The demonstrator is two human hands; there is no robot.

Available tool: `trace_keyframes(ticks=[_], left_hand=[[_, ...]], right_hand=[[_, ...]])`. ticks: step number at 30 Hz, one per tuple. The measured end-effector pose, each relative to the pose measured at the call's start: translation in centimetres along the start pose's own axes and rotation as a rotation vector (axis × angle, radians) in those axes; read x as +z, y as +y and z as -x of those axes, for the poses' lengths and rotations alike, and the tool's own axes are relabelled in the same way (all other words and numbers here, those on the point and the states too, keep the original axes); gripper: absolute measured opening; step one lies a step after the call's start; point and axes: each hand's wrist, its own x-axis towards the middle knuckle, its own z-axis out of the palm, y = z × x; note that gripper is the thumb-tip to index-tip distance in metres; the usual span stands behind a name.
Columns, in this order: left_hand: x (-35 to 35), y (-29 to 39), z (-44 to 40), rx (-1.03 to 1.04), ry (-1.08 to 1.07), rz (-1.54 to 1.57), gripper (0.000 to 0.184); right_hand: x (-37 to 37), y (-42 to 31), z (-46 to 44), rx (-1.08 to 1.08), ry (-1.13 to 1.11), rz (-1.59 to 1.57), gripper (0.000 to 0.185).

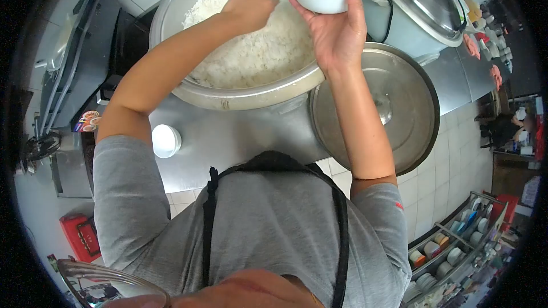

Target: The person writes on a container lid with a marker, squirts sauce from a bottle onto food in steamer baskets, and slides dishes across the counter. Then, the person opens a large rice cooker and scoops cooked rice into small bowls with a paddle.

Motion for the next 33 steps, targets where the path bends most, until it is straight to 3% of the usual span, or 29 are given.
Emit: trace_keyframes(ticks=[2,5,15,19,22,25,28,31,33], left_hand=[[0.0,1.5,0.0,0.052,0.007,0.074,0.022],[-0.5,3.0,0.5,0.127,-0.098,0.070,0.025],[-1.2,1.2,6.2,0.253,-0.167,0.446,0.029],[-2.5,-0.7,9.8,0.270,-0.250,0.527,0.029],[-4.8,-2.8,11.4,0.103,-0.470,0.685,0.031],[-7.8,-4.9,12.6,-0.092,-0.441,0.848,0.031],[-11.9,-7.4,12.0,-0.020,-0.325,0.830,0.029],[-14.3,-7.2,10.2,0.043,-0.047,0.630,0.029],[-13.6,-4.5,9.2,-0.047,0.219,0.676,0.026]], right_hand=[[0.0,0.0,0.1,0.007,0.011,-0.031,0.061],[1.4,-0.3,0.6,-0.012,0.035,0.045,0.074],[1.4,-0.3,1.0,-0.042,0.030,0.074,0.067],[1.1,-0.1,0.6,-0.008,0.032,0.099,0.062],[0.6,0.0,0.5,0.064,0.028,0.110,0.060],[-0.1,0.1,0.0,0.139,-0.014,0.082,0.061],[-0.2,0.1,-0.1,0.201,-0.040,0.069,0.062],[-0.3,0.1,-0.2,0.249,-0.079,0.061,0.061],[-0.5,0.0,-0.2,0.282,-0.104,0.048,0.058]])
